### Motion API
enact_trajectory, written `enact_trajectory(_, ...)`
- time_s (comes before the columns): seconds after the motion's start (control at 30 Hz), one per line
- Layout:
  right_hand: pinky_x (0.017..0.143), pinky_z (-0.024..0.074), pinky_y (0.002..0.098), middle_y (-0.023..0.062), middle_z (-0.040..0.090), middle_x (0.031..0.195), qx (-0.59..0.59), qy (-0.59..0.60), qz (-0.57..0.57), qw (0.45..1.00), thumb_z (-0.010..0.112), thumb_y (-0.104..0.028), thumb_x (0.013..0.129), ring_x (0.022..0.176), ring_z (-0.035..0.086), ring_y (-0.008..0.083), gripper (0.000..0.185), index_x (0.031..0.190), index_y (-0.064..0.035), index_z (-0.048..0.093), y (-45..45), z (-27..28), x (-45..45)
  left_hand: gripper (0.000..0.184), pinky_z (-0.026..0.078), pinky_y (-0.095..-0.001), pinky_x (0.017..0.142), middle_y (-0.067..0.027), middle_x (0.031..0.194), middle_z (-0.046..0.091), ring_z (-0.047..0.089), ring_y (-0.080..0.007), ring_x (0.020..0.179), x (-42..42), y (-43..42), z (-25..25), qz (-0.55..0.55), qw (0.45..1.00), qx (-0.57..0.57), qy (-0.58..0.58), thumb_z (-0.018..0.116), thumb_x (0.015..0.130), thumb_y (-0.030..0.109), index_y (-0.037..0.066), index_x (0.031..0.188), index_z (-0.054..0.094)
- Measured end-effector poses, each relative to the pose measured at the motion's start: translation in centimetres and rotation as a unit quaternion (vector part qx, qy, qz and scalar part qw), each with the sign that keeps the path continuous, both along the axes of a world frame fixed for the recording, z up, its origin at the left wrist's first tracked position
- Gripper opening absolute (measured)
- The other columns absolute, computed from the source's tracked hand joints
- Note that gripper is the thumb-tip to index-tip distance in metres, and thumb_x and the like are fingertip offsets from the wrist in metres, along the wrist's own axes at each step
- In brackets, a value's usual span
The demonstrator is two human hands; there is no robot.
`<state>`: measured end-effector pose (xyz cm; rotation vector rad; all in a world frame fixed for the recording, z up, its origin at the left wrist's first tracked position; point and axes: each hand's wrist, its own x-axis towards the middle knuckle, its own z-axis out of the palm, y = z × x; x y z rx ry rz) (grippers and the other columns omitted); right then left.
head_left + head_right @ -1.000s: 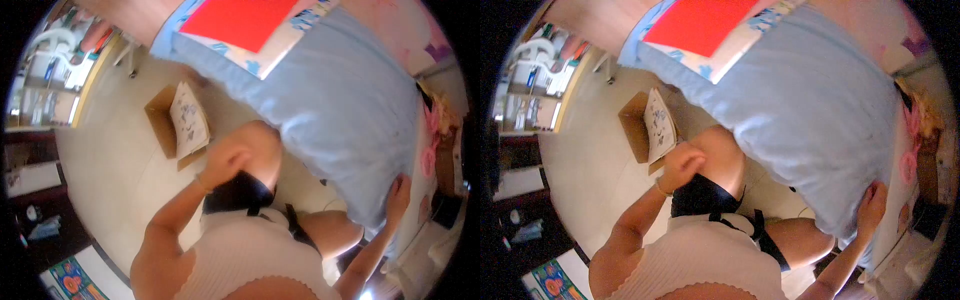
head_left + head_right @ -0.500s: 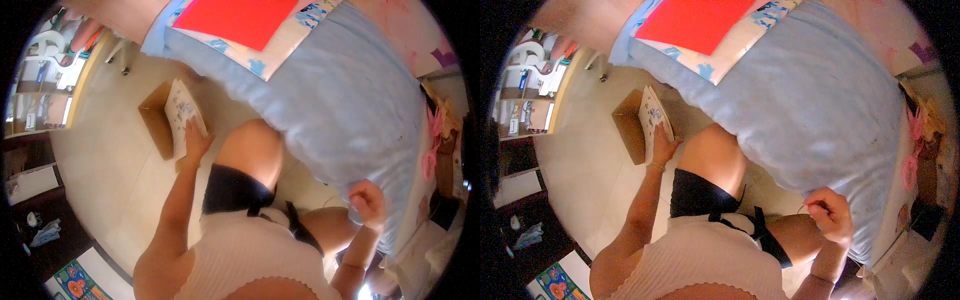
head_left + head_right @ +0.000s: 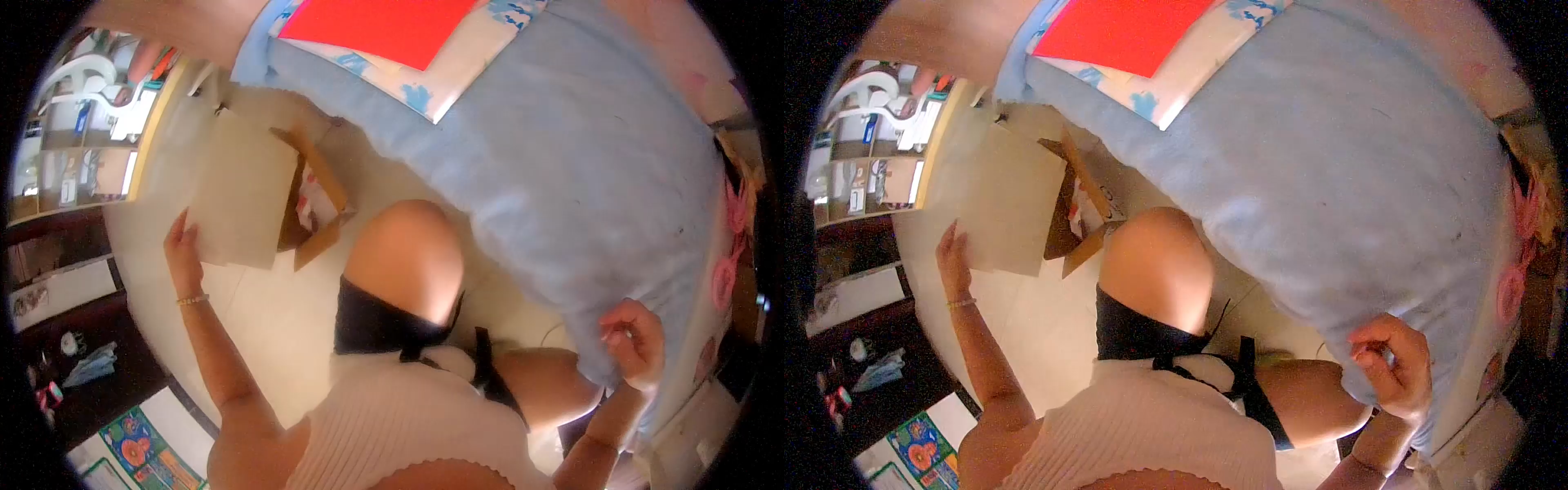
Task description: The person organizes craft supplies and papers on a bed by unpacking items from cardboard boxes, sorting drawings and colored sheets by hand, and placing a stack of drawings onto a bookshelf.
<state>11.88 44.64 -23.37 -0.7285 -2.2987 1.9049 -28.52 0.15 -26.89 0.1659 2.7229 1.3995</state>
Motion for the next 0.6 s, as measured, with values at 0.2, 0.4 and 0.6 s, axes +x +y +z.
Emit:
enact_trajectory(0.2,0.054,0.0406,0.0214,0.0063,0.057,0.086,-0.081,0.003,0.124,0.989,0.058,-0.010,0.076,0.064,0.051,0.0104,0.024,0.100,-0.0031,0.058,0.7,2.6,-7.2,0.036,0.041,-0.0237,0.084,-0.0098,0.108,0.057,0.052,-0.0137,0.096,1.3,3.9,7.5,-0.015,0.998,-0.062,-0.001,0.048,0.079,0.002,-0.006,0.115,0.051)
enact_trajectory(0.4,0.059,0.0436,0.0230,0.0039,0.057,0.092,-0.297,-0.072,0.191,0.933,0.053,-0.012,0.082,0.068,0.053,0.0090,0.028,0.109,-0.0040,0.053,-5.7,9.1,-12.9,0.035,0.042,-0.0224,0.078,-0.0060,0.102,0.058,0.052,-0.0105,0.089,4.9,6.3,21.0,-0.030,0.991,-0.008,-0.128,0.049,0.079,0.003,-0.004,0.114,0.052)
enact_trajectory(0.6,0.060,0.0484,0.0273,0.0092,0.057,0.109,-0.253,-0.211,0.128,0.935,0.057,-0.034,0.082,0.081,0.060,0.0157,0.049,0.119,-0.0042,0.046,-10.1,19.6,-17.1,0.033,0.044,-0.0225,0.074,-0.0056,0.097,0.060,0.054,-0.0094,0.083,9.4,6.0,38.4,-0.102,0.980,-0.055,-0.159,0.053,0.079,0.002,0.000,0.112,0.055)
